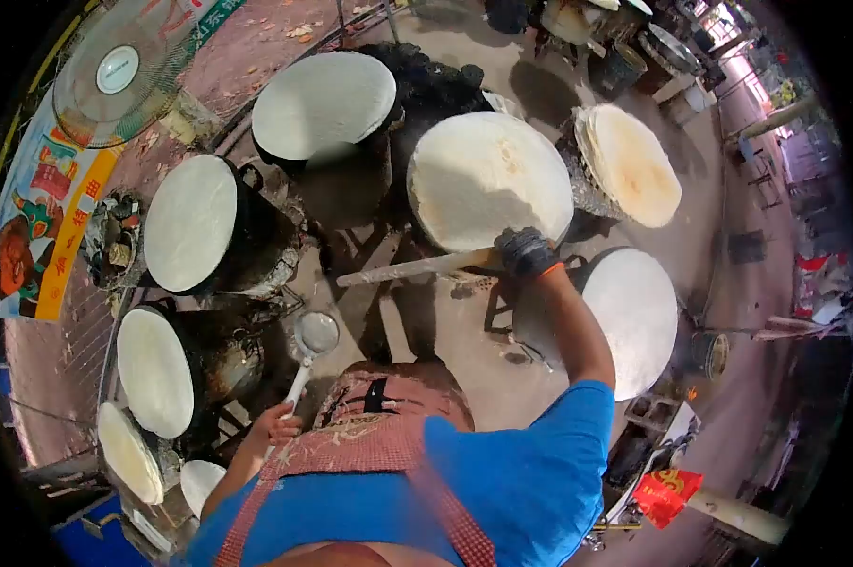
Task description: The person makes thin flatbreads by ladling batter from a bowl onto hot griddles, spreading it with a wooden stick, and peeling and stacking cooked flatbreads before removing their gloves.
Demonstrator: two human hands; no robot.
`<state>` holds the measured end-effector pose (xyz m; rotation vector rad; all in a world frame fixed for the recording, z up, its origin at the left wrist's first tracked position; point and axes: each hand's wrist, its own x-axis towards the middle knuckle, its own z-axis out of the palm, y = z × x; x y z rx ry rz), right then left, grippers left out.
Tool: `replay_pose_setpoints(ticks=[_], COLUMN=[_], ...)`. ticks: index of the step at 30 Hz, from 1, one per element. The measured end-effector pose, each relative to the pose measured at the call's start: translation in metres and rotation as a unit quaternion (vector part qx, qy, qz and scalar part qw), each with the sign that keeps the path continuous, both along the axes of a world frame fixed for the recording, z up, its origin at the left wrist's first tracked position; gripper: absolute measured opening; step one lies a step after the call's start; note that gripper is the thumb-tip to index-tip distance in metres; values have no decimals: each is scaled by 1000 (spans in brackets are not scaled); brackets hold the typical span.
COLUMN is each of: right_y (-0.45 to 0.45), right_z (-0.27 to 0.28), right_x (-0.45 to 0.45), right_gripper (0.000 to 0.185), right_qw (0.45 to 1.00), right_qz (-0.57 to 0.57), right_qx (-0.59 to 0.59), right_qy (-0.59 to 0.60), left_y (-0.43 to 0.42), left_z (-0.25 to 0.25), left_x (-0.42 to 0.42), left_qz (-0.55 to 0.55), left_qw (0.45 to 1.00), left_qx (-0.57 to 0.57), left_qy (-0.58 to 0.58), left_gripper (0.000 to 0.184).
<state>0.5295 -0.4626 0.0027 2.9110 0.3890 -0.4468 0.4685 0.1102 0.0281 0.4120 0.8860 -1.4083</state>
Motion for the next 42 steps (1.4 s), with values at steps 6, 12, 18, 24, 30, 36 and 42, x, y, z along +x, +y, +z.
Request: replay_pose_setpoints(ticks=[6, 12, 18, 24, 30, 36, 42], right_y=[-25, -198, -398, -467, -515, -505, -483], right_z=[117, 182, 195, 17, -197, -116, -53], right_x=[85, 178, 45, -73, -111, -105, -53], right_gripper=[18, 28, 21, 22, 20, 16, 12], right_qw=[984, 913, 684, 362, 216, 182, 478], right_qz=[-70, -156, -508, -586, -690, -731, -637], right_qx=[-5, 203, 403, 614, 556, 518, 386], right_qy=[-162, -319, -335, -386, -411, -405, -466], left_y=[-1, -50, -162, -200, -210, -225, -222], left_z=[-18, -34, -35, -6, 1, 27, 5], left_x=[-19, -28, -34, -11, 16, 2, -35], left_qz=[14, 84, 224, 210, 166, 213, 229], left_qw=[999, 991, 957, 969, 979, 974, 965], left_qx=[-3, -100, -176, -126, -32, -71, -111], left_qy=[-38, 20, 55, 36, 118, 36, 62], left_gripper=[42, 46, 21, 30, 42, 30, 29])
